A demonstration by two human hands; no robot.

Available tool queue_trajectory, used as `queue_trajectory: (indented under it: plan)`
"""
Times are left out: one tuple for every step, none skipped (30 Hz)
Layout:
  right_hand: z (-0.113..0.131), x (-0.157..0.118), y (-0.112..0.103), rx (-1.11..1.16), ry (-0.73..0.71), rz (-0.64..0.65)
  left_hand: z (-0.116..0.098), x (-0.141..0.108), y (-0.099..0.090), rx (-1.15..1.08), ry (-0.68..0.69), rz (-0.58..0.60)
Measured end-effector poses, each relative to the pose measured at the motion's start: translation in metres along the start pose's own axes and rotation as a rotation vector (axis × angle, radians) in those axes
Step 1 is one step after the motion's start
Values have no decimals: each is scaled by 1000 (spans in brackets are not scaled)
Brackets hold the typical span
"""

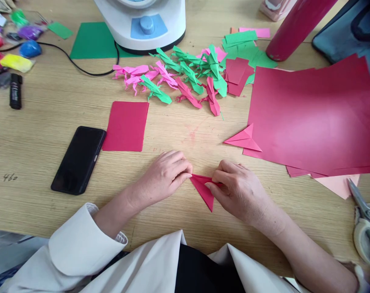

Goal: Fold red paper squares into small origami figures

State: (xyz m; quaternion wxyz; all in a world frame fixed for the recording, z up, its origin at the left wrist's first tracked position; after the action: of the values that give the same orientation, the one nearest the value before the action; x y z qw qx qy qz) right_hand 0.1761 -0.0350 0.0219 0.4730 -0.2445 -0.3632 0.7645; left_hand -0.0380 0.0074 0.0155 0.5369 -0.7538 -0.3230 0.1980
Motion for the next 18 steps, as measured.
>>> queue_trajectory:
  plan:
    - [0,0,0,-6,1,-2,-1,0,0,9,-2,1]
    - [0,0,1,-11,1,-3,-1,1,0,18,-4,2]
    - [0,0,1,-16,3,-4,-2,1,0,28,-7,2]
    - [1,0,1,-20,4,-5,-3,1,0,39,-11,0]
    - [1,0,2,-25,6,-5,-4,1,0,50,-15,-1]
    - [1,0,2,-31,7,-7,-5,2,0,61,-18,-4]
    - [2,0,2,-39,9,-10,-6,2,0,72,-22,-9]
    - [2,0,2,-49,11,-13,-6,2,0,83,-26,-15]
    - [2,0,2,-59,13,-17,-7,2,0,93,-30,-21]
    - [3,0,2,-68,15,-20,-7,3,1,103,-33,-27]
    - [3,0,2,-75,16,-24,-8,3,1,112,-35,-32]
    - [3,1,2,-80,17,-27,-8,3,2,120,-35,-36]
    - [3,1,2,-84,18,-29,-8,3,2,128,-35,-39]
    - [4,1,2,-87,19,-30,-8,3,3,135,-34,-42]
    - [4,1,2,-88,21,-30,-8,3,3,143,-34,-44]
    - [3,1,2,-89,23,-29,-8,3,4,151,-35,-47]
    - [3,1,2,-90,26,-31,-8,3,4,160,-36,-50]
    - [3,1,2,-90,28,-32,-8,2,4,168,-38,-54]
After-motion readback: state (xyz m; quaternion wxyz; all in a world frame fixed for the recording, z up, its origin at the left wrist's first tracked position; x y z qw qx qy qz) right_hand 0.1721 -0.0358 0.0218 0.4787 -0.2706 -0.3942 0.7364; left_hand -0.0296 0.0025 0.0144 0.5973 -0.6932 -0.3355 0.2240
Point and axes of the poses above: each hand's wrist, its own x-axis towards the middle knuckle, its own y-axis out of the palm, z = x × y, the point moved 1 cm from there along x, towards the middle knuckle, and after that the axes turned 11 degrees about x, right-handed, at the moved point
